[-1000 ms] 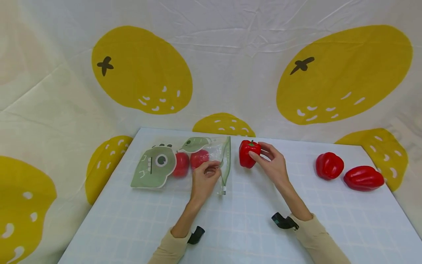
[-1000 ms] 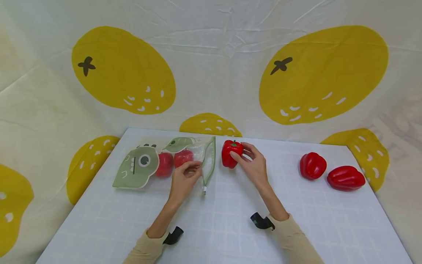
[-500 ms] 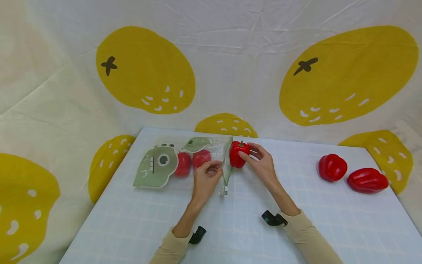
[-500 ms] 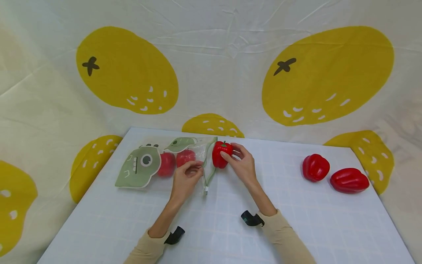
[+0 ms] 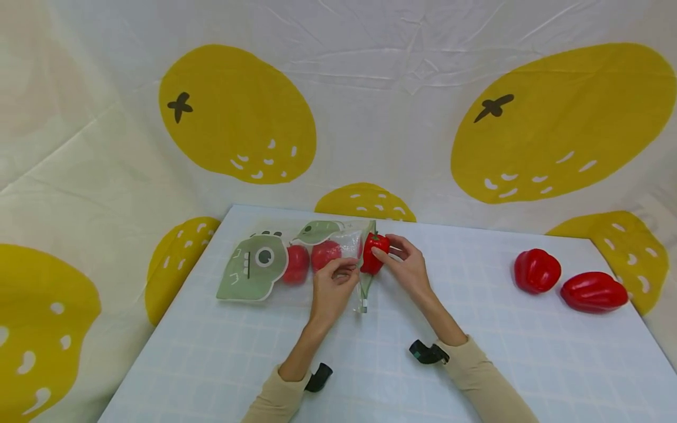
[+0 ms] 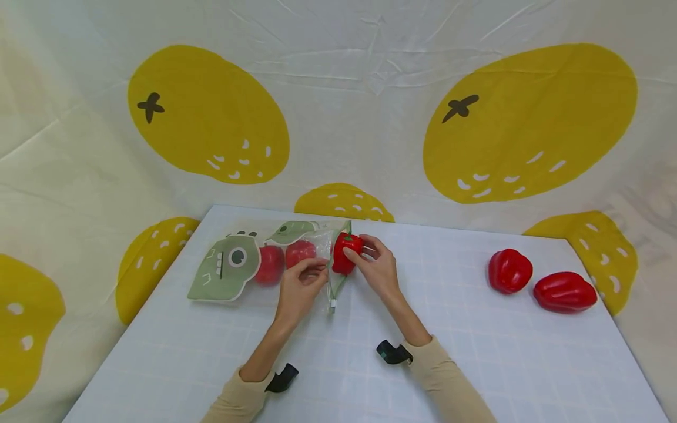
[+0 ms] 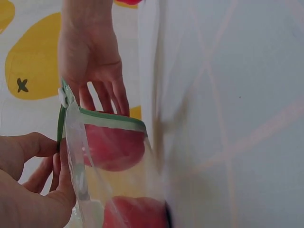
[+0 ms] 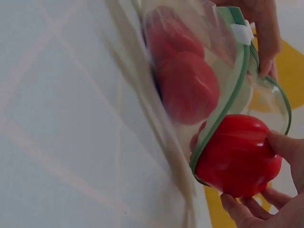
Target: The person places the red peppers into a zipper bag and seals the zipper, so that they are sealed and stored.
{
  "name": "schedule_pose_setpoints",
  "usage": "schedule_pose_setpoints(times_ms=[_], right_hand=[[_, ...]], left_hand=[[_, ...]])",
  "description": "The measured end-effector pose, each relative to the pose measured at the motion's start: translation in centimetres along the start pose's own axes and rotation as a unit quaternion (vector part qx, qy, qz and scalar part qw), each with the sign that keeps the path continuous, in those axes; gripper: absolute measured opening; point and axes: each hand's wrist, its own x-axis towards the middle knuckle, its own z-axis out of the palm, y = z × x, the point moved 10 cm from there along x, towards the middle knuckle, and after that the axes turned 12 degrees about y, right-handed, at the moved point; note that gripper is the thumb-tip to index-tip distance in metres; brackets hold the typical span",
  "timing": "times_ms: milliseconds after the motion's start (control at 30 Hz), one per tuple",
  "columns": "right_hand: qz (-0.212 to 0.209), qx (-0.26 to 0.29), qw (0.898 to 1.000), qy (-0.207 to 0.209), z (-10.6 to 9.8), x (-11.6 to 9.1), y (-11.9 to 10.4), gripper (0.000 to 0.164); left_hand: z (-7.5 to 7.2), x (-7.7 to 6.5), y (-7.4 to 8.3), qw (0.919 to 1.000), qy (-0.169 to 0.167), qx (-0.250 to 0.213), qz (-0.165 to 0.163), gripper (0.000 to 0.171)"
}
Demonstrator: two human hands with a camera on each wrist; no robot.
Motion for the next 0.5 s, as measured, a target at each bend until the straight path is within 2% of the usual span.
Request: schedule_pose_setpoints(times_ms=[267, 500], right_hand=[[-0.003, -0.003, 1.000, -0.007, 1.3, -0.3, 0.1, 0.060], [-0.009, 0.005, 1.000, -0.009, 2.4, -0.3, -0.2, 0.057]], left_hand=[[0.2, 0.0, -0.2, 0.9998, -0.014, 0.008, 0.010, 0.022], [0.3, -0.1, 0.0, 0.9998, -0.013, 0.004, 0.015, 0.020]])
